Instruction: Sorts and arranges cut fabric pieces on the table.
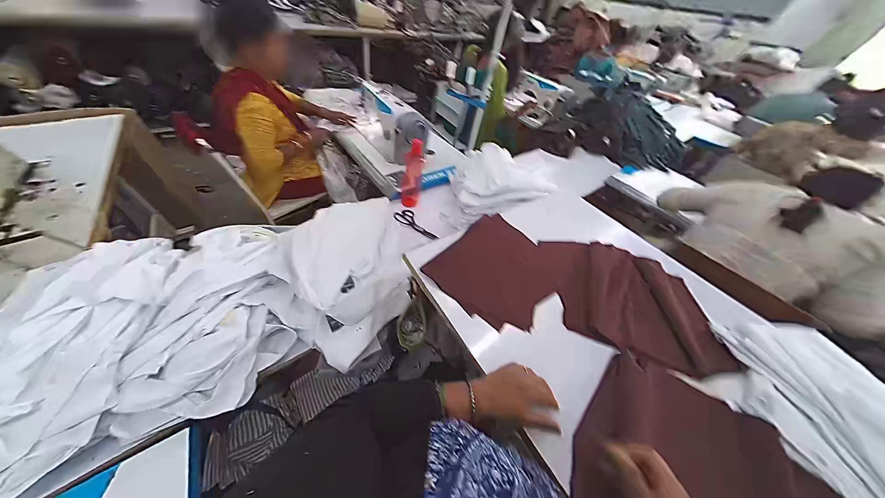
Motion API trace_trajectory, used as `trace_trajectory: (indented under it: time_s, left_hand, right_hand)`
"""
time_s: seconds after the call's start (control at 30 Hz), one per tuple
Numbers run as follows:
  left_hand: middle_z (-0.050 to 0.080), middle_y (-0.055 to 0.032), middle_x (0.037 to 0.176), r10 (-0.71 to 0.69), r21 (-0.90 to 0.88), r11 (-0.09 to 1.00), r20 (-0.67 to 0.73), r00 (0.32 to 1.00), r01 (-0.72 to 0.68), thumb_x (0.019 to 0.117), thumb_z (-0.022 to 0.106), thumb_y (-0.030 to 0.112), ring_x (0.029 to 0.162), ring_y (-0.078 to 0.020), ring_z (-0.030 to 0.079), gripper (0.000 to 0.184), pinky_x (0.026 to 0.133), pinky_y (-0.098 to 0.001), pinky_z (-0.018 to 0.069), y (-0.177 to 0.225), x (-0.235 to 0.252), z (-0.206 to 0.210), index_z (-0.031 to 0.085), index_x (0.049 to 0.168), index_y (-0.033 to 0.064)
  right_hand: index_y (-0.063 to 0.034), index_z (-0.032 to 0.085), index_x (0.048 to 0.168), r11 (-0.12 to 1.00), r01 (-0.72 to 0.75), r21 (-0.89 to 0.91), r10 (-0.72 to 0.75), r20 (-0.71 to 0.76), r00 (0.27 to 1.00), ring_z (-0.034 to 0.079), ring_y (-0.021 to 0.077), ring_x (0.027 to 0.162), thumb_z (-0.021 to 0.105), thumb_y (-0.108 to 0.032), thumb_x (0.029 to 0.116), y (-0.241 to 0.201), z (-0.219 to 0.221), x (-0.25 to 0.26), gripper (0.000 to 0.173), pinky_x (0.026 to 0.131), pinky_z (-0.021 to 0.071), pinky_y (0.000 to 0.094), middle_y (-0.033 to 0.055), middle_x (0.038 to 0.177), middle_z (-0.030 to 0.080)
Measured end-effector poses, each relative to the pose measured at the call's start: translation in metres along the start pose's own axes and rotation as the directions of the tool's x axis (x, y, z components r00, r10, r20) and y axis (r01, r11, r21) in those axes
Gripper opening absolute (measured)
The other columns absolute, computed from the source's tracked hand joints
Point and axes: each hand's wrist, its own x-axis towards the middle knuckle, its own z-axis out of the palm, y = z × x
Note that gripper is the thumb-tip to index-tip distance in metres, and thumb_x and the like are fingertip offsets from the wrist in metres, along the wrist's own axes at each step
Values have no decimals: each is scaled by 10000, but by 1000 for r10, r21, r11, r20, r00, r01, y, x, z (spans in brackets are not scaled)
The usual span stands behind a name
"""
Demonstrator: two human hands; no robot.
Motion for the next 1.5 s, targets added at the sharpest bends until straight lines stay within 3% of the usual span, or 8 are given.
trace_trajectory:
  time_s: [0.13, 0.3, 0.53, 0.67, 0.83, 1.2, 1.33, 1.5]
  left_hand:
    - [735, -207, 1138, -150, -34, 988, -21, 988, 149, 1024, 564, 262, 1142, -363, 679, 355, 1020, -560, 472, 11, 2, 8, 731, 1134, -32]
    - [735, -184, 1169, -224, 26, 973, -142, 964, 229, 979, 598, 277, 1151, -391, 667, 342, 1001, -623, 450, 20, 5, 19, 754, 1113, 4]
    - [736, -154, 1137, 280, -37, 959, 16, 960, -279, 947, 646, 243, 1119, -292, 687, 271, 990, -397, 532, 88, 65, 86, 756, 1083, 36]
    - [454, -220, 1550, -206, 266, 961, 487, 849, 81, 956, 661, 411, 1419, -423, 438, 624, 1069, -592, 409, 118, 106, 91, 544, 1451, 48]
    - [475, -198, 1539, -386, 351, 901, 378, 841, 256, 955, 616, 295, 1424, -413, 429, 576, 1075, -594, 395, 96, 105, 76, 528, 1467, 47]
    - [474, -174, 1565, 161, 205, 944, 397, 904, -259, 974, 519, 42, 1478, -472, 362, 398, 1121, -742, 258, 68, 83, 82, 720, 1279, 201]
    - [666, -111, 1361, 351, 95, 892, 468, 811, -441, 957, 534, 40, 1425, -378, 481, 178, 1139, -719, 259, 54, 98, 67, 709, 922, 40]
    - [726, -95, 827, 363, 177, 866, 420, 832, -468, 906, 541, 72, 981, -323, 726, 157, 1084, -665, 369, 38, 90, 11, 682, 837, 62]
  right_hand:
    - [21, 710, 1183, 958, 283, 38, -284, 243, 928, 711, 181, 947, 588, -339, 983, -10, 9, -14, 430, 861, 579, 353, 153, 1136, 730]
    - [57, 701, 1159, 998, -14, -59, 6, -130, 991, 676, 276, 1135, 591, -170, 979, 29, -67, -49, 310, 999, 525, 420, 206, 1195, 703]
    - [95, 674, 1219, 947, -265, -182, 204, -298, 933, 466, 447, 1409, 510, -25, 989, 91, -87, -85, 307, 1181, 348, 534, 302, 1437, 547]
    - [77, 654, 1277, 927, -279, -249, 198, -308, 931, 425, 453, 1439, 457, -20, 996, 89, -74, -80, 356, 1210, 281, 561, 289, 1482, 513]
    - [71, 651, 1293, 944, -264, -197, 202, -289, 936, 416, 458, 1444, 464, -21, 999, 92, -77, -80, 361, 1215, 266, 567, 286, 1492, 504]
    - [16, 732, 1003, 896, -289, -338, 257, -139, 956, 622, 438, 1076, 694, -399, 916, 27, -27, -76, 425, 967, 397, 615, 244, 1084, 667]
    - [10, 724, 1033, 860, -414, -298, 428, -20, 904, 576, 394, 1162, 594, -239, 994, 8, -29, -61, 284, 1034, 348, 583, 217, 1150, 642]
    - [7, 673, 819, 965, -235, -117, 155, -468, 870, 669, 307, 825, 571, -182, 912, 20, 2, -65, 234, 797, 472, 540, 144, 816, 676]
